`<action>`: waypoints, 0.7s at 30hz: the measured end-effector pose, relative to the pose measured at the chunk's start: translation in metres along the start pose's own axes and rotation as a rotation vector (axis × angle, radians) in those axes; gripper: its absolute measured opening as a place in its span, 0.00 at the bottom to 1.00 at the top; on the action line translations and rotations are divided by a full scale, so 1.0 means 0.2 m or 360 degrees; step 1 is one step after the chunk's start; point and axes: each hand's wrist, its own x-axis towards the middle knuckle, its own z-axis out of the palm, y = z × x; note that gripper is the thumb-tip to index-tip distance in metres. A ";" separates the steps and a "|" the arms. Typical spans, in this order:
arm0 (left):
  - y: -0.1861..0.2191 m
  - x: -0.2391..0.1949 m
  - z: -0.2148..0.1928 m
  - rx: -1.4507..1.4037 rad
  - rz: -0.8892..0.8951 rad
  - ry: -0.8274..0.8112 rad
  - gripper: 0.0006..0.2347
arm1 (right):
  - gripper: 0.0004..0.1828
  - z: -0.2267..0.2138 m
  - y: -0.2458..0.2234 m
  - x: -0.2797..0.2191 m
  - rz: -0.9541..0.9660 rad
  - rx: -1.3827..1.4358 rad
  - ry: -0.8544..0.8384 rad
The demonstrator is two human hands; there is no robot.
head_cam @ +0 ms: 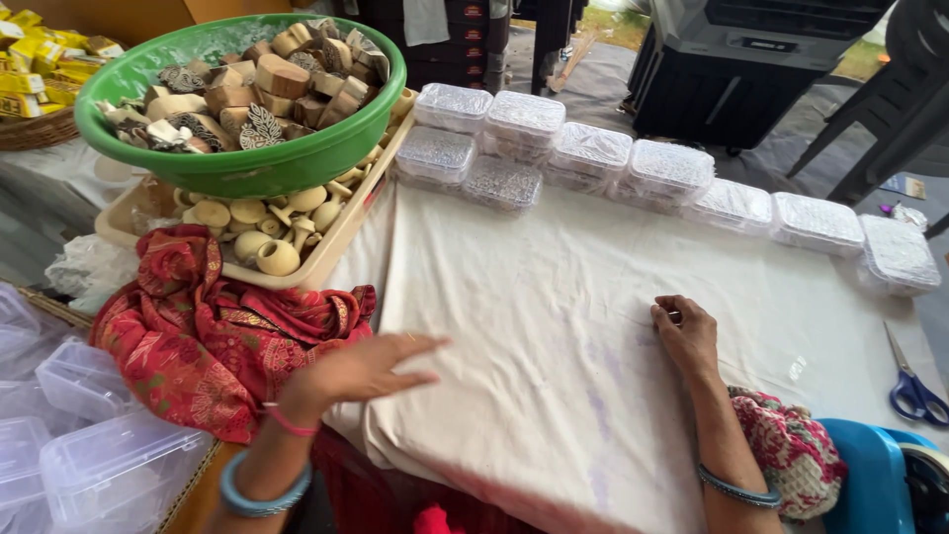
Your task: The person cleans wooden stamps by wiping them with a cloth. They pick up a stamp from a green basin, rub the surface with a patterned cloth, and place the cleaned stamp on the table. The person repeats this process for multiple stamps.
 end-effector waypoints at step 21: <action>-1.09 0.62 -1.60 0.1315 -0.1028 0.1120 0.33 | 0.14 0.02 0.03 -0.02 0.0017 0.0093 0.0007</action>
